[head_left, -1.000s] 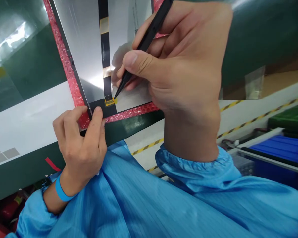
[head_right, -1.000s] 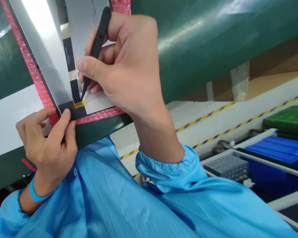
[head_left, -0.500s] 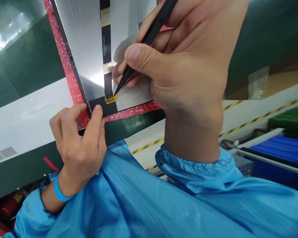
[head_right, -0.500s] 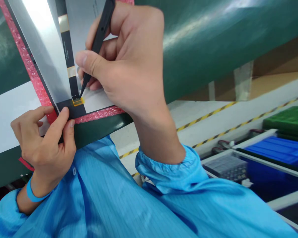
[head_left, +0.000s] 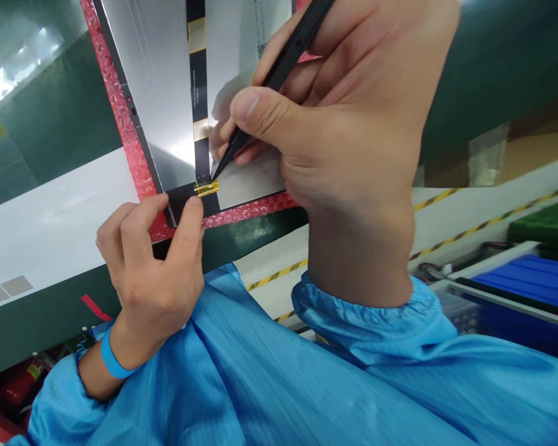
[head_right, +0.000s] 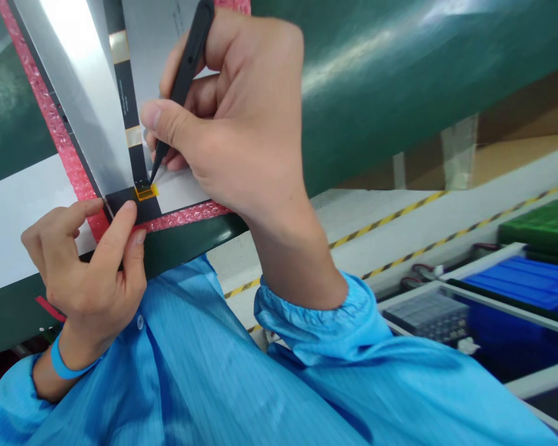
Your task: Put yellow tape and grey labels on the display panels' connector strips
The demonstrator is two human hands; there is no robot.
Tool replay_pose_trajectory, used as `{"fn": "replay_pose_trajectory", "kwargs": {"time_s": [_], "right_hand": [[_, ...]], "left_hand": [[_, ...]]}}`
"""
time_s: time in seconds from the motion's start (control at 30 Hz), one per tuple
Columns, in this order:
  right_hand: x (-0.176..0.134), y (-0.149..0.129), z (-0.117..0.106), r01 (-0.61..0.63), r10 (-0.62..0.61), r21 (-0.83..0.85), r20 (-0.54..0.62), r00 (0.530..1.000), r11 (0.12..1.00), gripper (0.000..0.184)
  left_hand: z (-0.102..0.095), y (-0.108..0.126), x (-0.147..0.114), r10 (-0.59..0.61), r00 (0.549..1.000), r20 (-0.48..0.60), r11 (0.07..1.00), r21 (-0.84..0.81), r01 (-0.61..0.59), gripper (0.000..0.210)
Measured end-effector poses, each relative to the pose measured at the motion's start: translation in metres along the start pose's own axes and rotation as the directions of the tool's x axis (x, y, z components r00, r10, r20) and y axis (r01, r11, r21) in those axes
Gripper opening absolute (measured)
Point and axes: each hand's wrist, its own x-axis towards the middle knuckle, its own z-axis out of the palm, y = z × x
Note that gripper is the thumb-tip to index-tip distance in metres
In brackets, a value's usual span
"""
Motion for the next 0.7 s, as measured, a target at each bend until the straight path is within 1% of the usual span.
{"fn": "replay_pose_trajectory", "kwargs": {"time_s": [0.1, 0.2, 0.27, 0.37, 0.43, 0.53, 0.6, 0.7], "right_hand": [[-0.001, -0.002, 0.001, -0.010, 0.010, 0.001, -0.016, 1.000, 1.000, 0.034], [0.000, -0.002, 0.002, -0.032, 0.032, -0.011, -0.029, 0.999, 0.999, 0.037], [0.000, -0.002, 0.002, -0.039, 0.038, -0.025, -0.032, 0.999, 0.999, 0.040], [0.000, 0.000, 0.001, -0.045, 0.044, -0.068, -0.018, 0.999, 0.997, 0.043], [-0.001, 0.003, 0.002, 0.000, -0.001, -0.065, -0.030, 1.000, 0.998, 0.043], [-0.002, 0.007, 0.004, 0.101, -0.102, -0.013, -0.114, 0.988, 0.995, 0.035], [-0.003, 0.008, 0.005, 0.107, -0.106, -0.002, -0.156, 0.982, 0.994, 0.031], [-0.004, 0.008, 0.007, 0.099, -0.095, 0.016, -0.169, 0.981, 0.995, 0.032]], "left_hand": [[-0.001, 0.002, 0.002, 0.029, 0.998, 0.054, 0.998, 0.046, -0.031, 0.040], [0.000, 0.003, 0.003, 0.021, 0.995, 0.098, 0.997, 0.075, -0.028, 0.043], [0.001, 0.003, 0.003, 0.016, 0.993, 0.113, 0.996, 0.081, -0.026, 0.044], [0.002, 0.004, 0.003, 0.010, 0.994, 0.107, 0.994, 0.104, -0.021, 0.044], [0.002, 0.005, 0.004, -0.005, 0.994, 0.105, 0.992, 0.125, -0.008, 0.043], [0.001, 0.006, 0.003, -0.028, 0.994, 0.109, 0.990, 0.143, 0.012, 0.041], [0.000, 0.008, 0.002, -0.032, 0.993, 0.116, 0.988, 0.152, 0.014, 0.040], [-0.001, 0.014, 0.002, -0.035, 0.992, 0.124, 0.984, 0.176, 0.013, 0.042]]}}
